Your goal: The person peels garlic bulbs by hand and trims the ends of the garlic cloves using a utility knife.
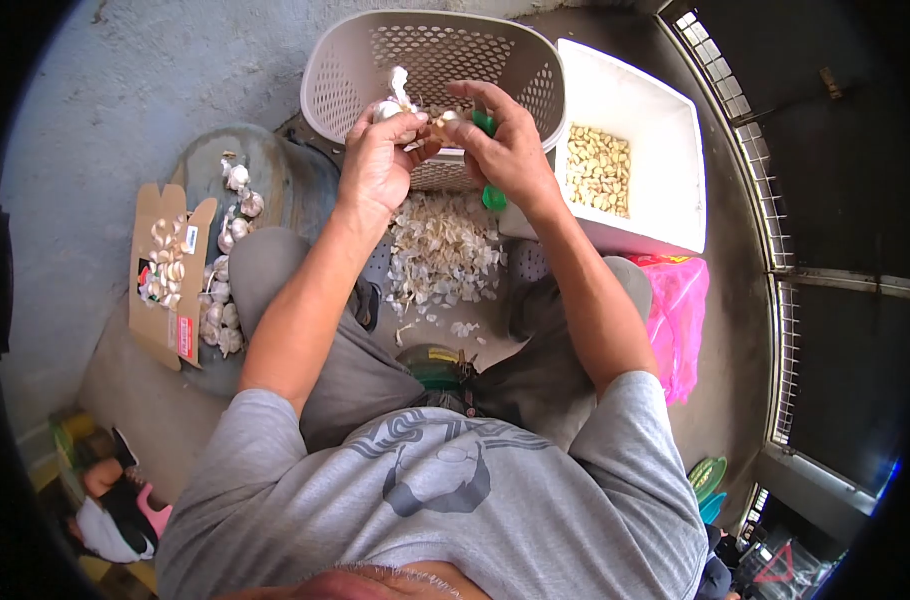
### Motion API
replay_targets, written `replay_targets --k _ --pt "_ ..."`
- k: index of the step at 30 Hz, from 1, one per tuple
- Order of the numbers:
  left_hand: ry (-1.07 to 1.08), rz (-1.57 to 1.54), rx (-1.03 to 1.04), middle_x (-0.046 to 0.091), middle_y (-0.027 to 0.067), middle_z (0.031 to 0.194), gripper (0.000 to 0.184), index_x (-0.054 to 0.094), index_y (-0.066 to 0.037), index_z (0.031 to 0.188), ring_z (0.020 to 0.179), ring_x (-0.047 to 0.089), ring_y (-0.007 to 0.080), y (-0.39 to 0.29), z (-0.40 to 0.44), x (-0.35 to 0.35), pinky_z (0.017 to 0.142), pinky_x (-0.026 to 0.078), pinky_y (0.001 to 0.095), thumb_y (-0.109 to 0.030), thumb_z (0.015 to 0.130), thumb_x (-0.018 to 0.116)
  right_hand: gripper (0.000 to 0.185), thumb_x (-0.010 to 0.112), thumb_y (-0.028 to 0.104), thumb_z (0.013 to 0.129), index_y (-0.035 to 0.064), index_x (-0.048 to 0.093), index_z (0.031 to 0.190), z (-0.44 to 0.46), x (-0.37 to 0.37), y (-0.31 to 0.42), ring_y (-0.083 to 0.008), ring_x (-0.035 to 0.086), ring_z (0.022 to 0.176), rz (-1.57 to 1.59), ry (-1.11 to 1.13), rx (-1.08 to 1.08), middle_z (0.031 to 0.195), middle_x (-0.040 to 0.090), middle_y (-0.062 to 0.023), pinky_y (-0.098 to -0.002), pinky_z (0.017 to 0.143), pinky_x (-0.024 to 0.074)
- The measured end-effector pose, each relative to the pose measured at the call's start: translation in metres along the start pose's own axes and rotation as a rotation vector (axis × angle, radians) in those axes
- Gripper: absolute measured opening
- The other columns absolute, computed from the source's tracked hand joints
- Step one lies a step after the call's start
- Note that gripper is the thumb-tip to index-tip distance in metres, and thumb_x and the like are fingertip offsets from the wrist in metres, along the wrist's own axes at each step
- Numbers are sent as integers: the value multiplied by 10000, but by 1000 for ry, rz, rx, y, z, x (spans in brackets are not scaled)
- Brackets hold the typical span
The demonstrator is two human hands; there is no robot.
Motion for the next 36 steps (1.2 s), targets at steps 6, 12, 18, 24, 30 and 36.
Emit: replay_targets --k 6,12,18,24,30,36 --pt "175 287 -49 637 -53 807 212 714 -98 1034 673 580 52 0 -10 12 589 519 272 -250 916 803 151 626 110 1021 -10 599 1109 5 -1 -11 -48 514 495 -10 -65 -23 739 638 -20 -235 411 377" --pt "219 278 -75 688 -16 820 163 719 -74 1002 690 635 77 3 -8 8 609 562 300 -216 937 765 139 610 135 1016 6 598 1066 3 0 -12 -57 476 468 -62 -25 -15 655 571 2 -249 397 362" --pt "311 257 -35 712 37 856 171 705 -23 972 691 664 109 -1 -7 9 618 591 320 -183 934 751 95 607 122 996 46 605 1053 0 -2 -10 -58 386 438 410 56 196 634 501 14 -244 375 349" --pt "287 315 -10 704 48 863 183 709 -8 976 684 660 117 -6 -6 11 612 594 318 -187 939 726 229 607 189 1039 29 622 1201 -4 6 -8 -44 453 479 161 -34 26 790 630 -28 -234 391 379" --pt "241 216 -107 692 37 837 157 710 -28 976 677 660 146 -7 -4 5 607 577 333 -182 944 711 315 735 177 968 -22 627 1188 -2 6 -10 -161 672 780 -362 3 -376 885 714 -129 -331 693 547" --pt "276 120 -196 650 13 753 139 700 -70 920 613 611 150 -1 -7 5 614 561 393 -205 953 703 217 727 152 966 -33 664 1061 -9 4 7 -182 668 773 -383 27 -200 861 697 -154 -356 686 534"
Point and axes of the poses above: each hand's wrist, its own z-axis towards the middle knuckle, its own x-axis out of the palm, y = z × x, the point moved 2 cm from there along z, towards the middle knuckle
